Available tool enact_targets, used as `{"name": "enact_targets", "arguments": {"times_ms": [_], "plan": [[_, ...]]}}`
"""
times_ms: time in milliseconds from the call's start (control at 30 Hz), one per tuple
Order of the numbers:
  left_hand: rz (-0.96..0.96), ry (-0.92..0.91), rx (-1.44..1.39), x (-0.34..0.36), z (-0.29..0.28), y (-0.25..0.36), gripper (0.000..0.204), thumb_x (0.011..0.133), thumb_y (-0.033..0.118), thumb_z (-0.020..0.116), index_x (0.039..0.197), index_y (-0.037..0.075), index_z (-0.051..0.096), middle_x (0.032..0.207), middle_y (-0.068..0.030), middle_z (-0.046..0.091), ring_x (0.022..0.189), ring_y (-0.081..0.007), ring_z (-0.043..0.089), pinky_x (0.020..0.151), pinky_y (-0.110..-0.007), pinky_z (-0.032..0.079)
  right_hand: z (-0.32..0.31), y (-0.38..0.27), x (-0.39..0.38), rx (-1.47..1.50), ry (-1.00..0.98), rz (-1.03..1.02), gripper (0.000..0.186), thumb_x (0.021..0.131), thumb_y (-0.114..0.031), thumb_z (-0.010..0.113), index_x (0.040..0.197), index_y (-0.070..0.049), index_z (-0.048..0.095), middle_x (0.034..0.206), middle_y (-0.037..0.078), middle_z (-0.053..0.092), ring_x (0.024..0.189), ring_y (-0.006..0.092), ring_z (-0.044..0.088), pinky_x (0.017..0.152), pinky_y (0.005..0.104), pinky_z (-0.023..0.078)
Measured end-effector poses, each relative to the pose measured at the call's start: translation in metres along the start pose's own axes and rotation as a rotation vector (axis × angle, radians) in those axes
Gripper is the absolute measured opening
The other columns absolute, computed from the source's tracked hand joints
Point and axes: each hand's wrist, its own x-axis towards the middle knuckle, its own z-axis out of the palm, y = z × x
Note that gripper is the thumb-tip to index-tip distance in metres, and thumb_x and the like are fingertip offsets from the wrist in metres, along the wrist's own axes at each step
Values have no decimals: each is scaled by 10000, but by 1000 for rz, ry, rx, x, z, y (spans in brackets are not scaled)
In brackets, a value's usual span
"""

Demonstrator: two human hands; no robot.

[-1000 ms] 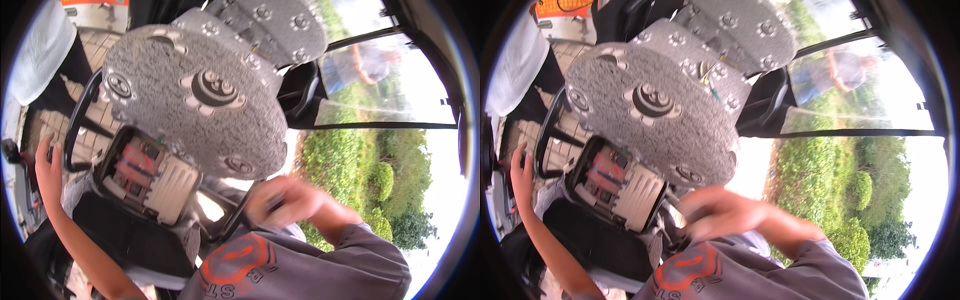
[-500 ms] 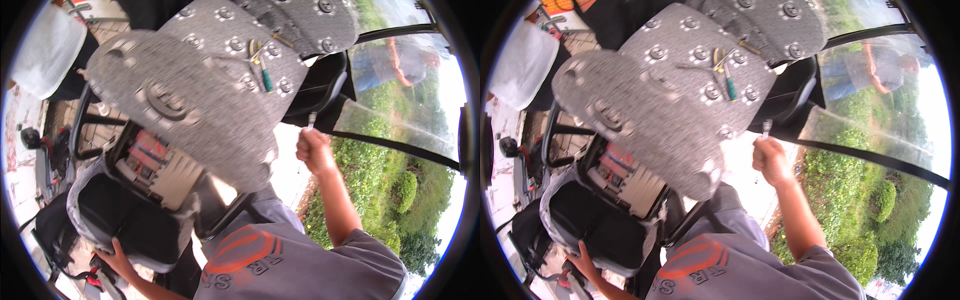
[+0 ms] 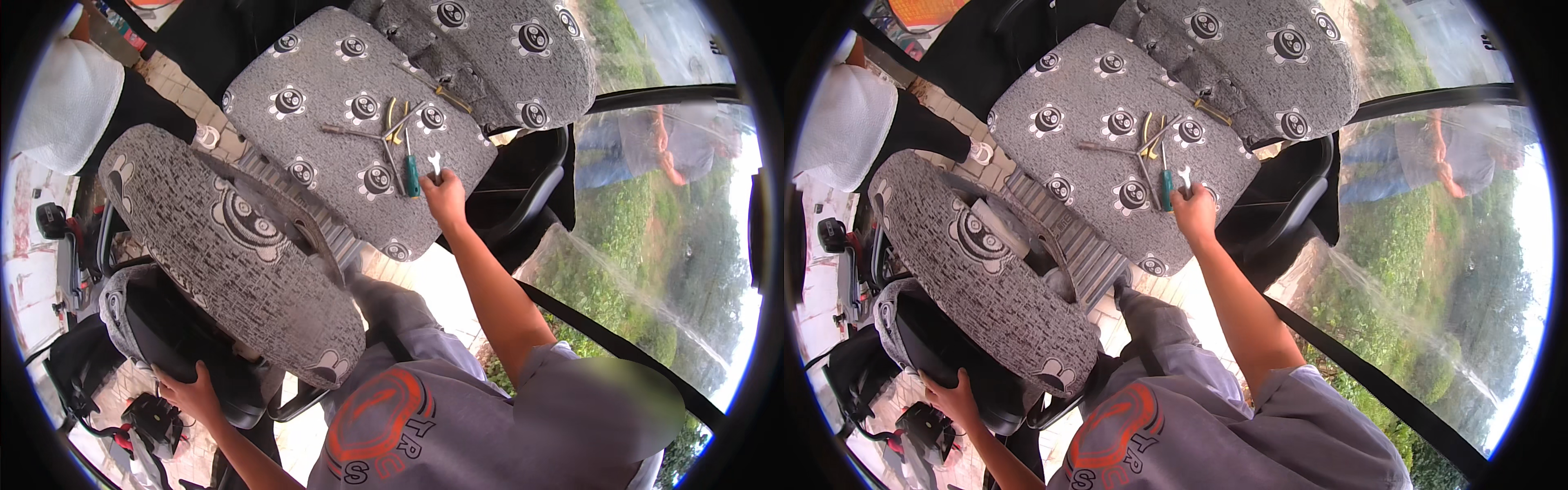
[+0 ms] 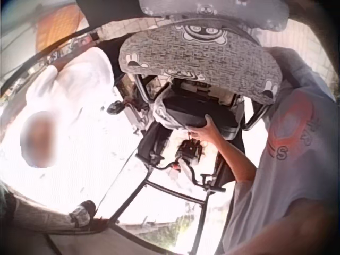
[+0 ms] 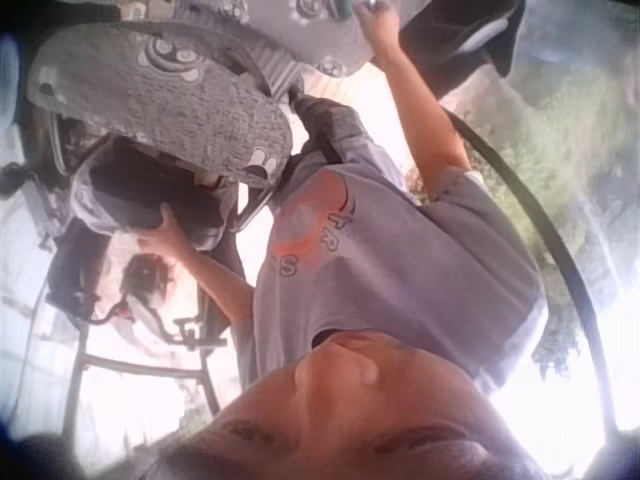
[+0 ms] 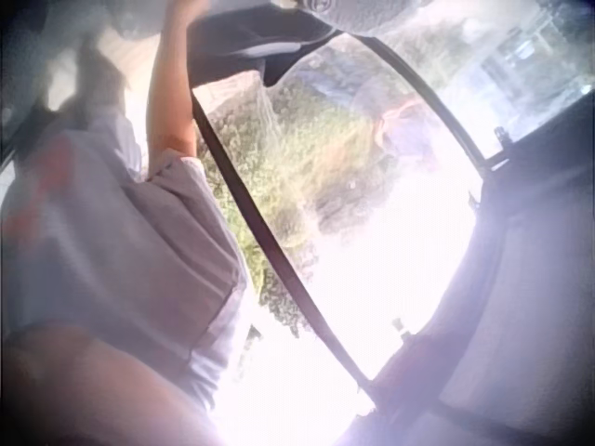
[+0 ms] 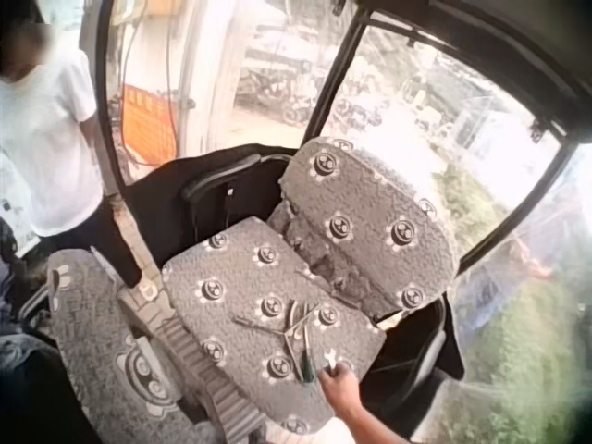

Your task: The person opens the seat compartment of an electric scooter and uses a screwdriver to adjust internal wiring and components. They then place a red rectangular object inside the compartment and close the seat.

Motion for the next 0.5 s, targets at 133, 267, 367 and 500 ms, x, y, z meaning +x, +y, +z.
{"name": "enact_targets", "arguments": {"times_ms": [133,267,367,500], "plan": [[-34,-7,104,-11,10,52,951,655,433,751,1441,185,277,1256,-190,427,1128,-386,464,921,-480,413,35,-3,26,-185,53,17,393,746,-304,679,1012,-28,592,1061,191,577,960,355,575,824,426,470],[35,40,140,-18,23,83,895,705,427,699,1449,197,258,1240,-159,424,1118,-368,476,893,-485,417,45,-12,39,-386,-34,89,445,731,-329,709,1067,-65,587,1054,172,623,1004,337,598,842,430,480],[94,131,196,-22,49,83,648,880,246,531,1458,244,239,1238,-117,428,1114,-321,496,864,-491,426,44,-1,52,-476,-182,165,496,689,-348,723,1051,-37,587,1042,180,647,969,348,623,838,424,496],[14,-16,281,-24,62,91,674,885,236,527,1472,222,196,1276,-89,400,1124,-297,483,880,-470,420,28,2,51,-281,-118,305,439,681,-304,671,969,16,585,974,218,649,941,364,626,823,421,490]]}}
